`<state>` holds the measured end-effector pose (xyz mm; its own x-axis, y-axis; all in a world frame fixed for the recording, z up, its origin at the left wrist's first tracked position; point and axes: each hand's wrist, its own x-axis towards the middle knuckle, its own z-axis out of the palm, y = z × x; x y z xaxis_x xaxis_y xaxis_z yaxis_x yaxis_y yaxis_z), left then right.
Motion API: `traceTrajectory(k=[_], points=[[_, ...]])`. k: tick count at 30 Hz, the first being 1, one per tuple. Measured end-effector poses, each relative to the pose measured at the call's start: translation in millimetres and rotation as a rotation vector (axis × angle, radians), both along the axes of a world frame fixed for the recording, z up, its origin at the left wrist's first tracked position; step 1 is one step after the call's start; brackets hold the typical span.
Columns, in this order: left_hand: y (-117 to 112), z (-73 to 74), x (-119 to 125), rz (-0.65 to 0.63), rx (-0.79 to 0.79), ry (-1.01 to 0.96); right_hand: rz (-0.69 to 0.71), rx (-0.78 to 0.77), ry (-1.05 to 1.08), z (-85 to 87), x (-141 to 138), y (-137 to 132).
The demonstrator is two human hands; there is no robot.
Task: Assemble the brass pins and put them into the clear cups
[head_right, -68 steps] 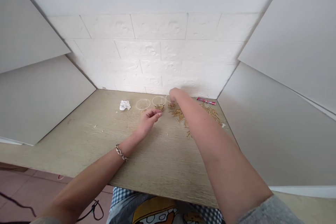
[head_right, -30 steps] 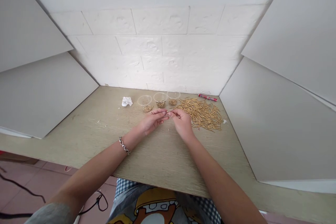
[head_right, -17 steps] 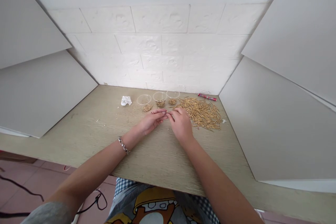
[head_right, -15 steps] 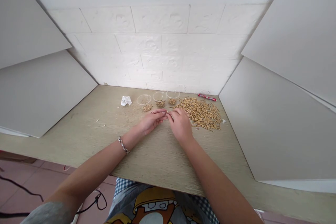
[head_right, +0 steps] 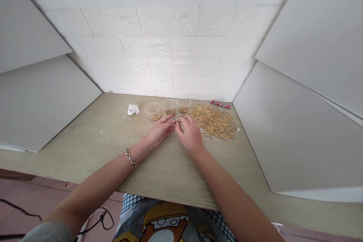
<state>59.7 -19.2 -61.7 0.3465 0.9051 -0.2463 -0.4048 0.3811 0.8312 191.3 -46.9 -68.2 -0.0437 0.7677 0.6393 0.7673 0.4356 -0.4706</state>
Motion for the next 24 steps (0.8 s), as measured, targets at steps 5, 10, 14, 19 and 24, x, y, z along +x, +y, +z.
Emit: traceTrajectory(k=[5,10,14,19,24], points=[[-0.7,2.5,-2.3,-0.09,-0.09,-0.088,0.018,0.008,-0.009,-0.5,-2.1,-2.7],[0.3,2.4,-4.2,-0.134,-0.143,-0.116,0.0,0.031,-0.029,0.2,-2.4,-3.3],[0.7,1.4,-3.8,-0.124,-0.141,-0.106,-0.012,0.028,-0.043,-1.0,-0.1,-1.9],[1.4,0.5,-3.3,-0.101,-0.092,-0.066,0.021,-0.047,0.1,1.0,-0.5,-3.0],[3.1,-1.6,-4.2,-0.109,0.036,0.044,0.084,-0.284,0.671,2.3,-1.6,-0.3]])
